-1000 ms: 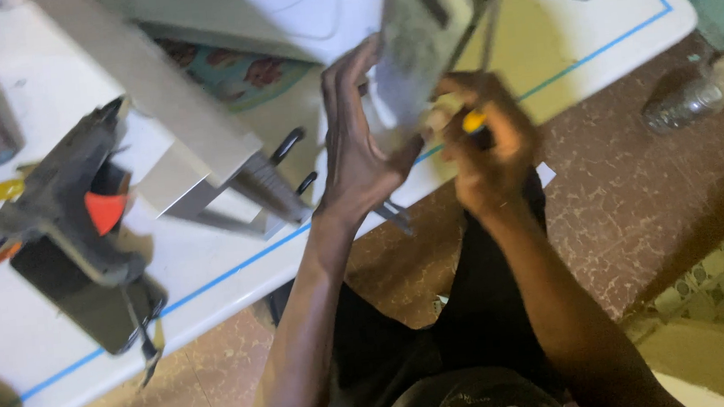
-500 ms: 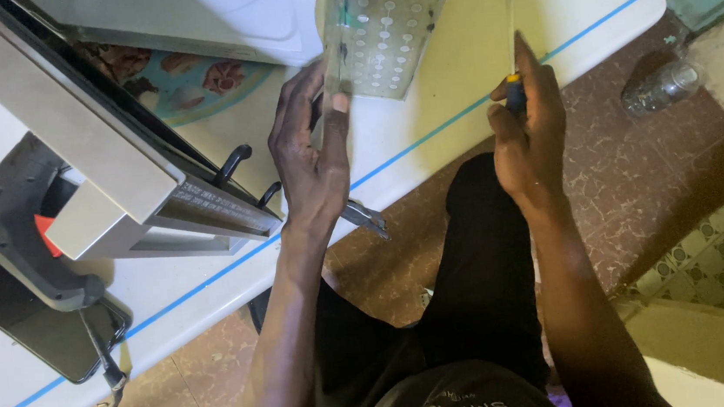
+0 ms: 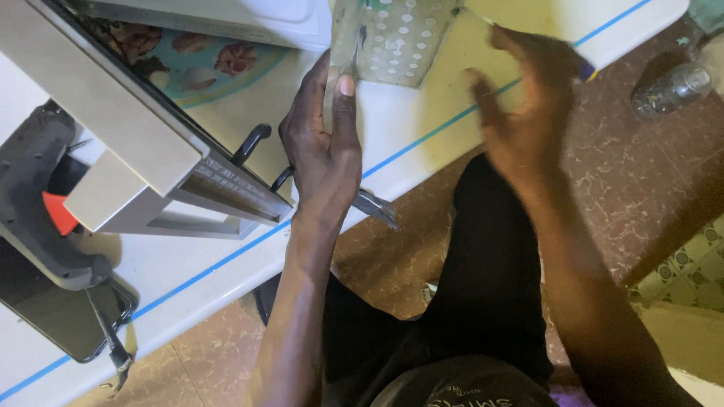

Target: Applying a replacement keypad sticker to a microwave control panel

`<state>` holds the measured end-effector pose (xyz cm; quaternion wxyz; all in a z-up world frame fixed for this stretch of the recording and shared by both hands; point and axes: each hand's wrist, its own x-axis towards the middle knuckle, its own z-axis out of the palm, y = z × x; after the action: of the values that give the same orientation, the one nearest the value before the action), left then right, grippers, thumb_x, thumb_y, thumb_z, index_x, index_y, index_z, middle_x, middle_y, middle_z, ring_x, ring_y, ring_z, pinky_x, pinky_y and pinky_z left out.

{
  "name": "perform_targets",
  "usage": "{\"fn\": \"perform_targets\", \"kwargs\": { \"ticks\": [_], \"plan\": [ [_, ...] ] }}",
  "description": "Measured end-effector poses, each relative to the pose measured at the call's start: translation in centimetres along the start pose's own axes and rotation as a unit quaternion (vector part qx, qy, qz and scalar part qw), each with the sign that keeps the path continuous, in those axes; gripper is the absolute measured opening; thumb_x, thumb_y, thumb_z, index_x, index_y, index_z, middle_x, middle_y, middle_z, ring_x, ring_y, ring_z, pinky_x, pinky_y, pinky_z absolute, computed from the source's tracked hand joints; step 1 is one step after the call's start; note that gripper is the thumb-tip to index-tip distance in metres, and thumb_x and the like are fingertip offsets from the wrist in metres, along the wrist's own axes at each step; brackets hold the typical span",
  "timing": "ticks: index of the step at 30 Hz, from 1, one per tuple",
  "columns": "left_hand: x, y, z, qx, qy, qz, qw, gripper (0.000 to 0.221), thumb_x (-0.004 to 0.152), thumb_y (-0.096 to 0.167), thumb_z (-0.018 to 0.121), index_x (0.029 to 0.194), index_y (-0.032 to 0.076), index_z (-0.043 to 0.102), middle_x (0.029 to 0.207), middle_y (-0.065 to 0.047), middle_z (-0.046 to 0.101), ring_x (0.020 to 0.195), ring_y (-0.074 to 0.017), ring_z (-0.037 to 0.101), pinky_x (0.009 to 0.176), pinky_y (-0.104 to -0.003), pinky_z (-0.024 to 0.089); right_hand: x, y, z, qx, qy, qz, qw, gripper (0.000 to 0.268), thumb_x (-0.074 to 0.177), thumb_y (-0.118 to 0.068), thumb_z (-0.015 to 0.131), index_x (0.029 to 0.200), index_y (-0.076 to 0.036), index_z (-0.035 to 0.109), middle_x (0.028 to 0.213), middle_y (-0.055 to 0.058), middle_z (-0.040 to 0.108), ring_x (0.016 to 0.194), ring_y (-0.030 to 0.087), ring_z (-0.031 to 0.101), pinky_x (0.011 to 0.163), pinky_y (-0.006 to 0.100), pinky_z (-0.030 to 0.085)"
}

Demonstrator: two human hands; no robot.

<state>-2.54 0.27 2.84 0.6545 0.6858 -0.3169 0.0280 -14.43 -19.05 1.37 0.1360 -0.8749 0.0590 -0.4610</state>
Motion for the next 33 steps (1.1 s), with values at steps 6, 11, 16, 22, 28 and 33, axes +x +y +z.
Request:
{"fn": "perform_targets", "kwargs": {
  "ticks": [6,11,16,22,28,33],
  "plan": [
    [0.1,-1.6,0.1,0.03,0.018,0.008,0.999,0.047,0.111,0.039,0.043,0.142,0.006,0.055,0.141,-0.016,0.066,0.133,-0.0312,0.066,0.111,-0.043,0.054,2.0,-5.0,6.0,0.086,-0.071,0.19,0.975,0.078,0.092,-0.036,0.086,0.143,-0.003,0.038,0.129,0.018,0.052,0.122,0.034,0.052,0.109,0.051,0.045],
    [0.1,-0.7,-0.3,0.002,-0.006,-0.04,0.999,0.053,0.109,0.045,0.041,0.145,0.007,0.052,0.15,-0.018,0.059,0.144,-0.0322,0.055,0.121,-0.044,0.045,1.6,-4.9,7.1,0.038,-0.081,0.26,0.962,0.09,0.097,-0.043,0.082,0.147,0.002,0.022,0.147,0.025,0.03,0.139,0.041,0.03,0.117,0.052,0.028],
    [0.1,-0.8,-0.1,-0.024,-0.004,-0.03,0.999,0.047,0.111,0.039,0.041,0.145,0.008,0.052,0.147,-0.016,0.061,0.142,-0.0303,0.057,0.121,-0.042,0.046,1.1,-4.3,8.6,-0.01,-0.136,0.344,0.929,0.12,0.097,-0.054,0.085,0.158,0.009,0.003,0.17,0.032,0.01,0.16,0.045,0.008,0.132,0.053,0.01],
    [0.0,-0.8,-0.3,-0.009,-0.011,-0.047,0.999,0.05,0.11,0.041,0.041,0.145,0.007,0.051,0.15,-0.017,0.059,0.145,-0.0305,0.054,0.123,-0.043,0.042,2.2,-4.7,7.4,0.034,-0.097,0.328,0.939,0.126,0.09,-0.053,0.093,0.157,0.008,0.006,0.166,0.031,0.027,0.157,0.044,0.024,0.129,0.052,0.02],
    [0.1,-0.9,-0.1,-0.008,-0.011,-0.048,0.999,0.054,0.11,0.046,0.039,0.146,0.007,0.051,0.151,-0.016,0.058,0.146,-0.0312,0.052,0.123,-0.043,0.041,1.9,-3.7,8.2,-0.014,-0.077,0.3,0.951,0.108,0.098,-0.069,0.068,0.159,0.004,0.018,0.167,0.031,0.028,0.157,0.047,0.027,0.129,0.058,0.022],
    [0.1,-0.2,-0.3,-0.001,-0.02,-0.046,0.999,0.056,0.11,0.047,0.036,0.147,0.007,0.049,0.151,-0.018,0.057,0.146,-0.0329,0.053,0.122,-0.045,0.042,1.1,-3.0,8.0,-0.061,-0.152,0.315,0.935,0.129,0.088,-0.079,0.076,0.158,0.01,0.014,0.166,0.034,0.024,0.156,0.048,0.023,0.127,0.056,0.021]
  ]
}}
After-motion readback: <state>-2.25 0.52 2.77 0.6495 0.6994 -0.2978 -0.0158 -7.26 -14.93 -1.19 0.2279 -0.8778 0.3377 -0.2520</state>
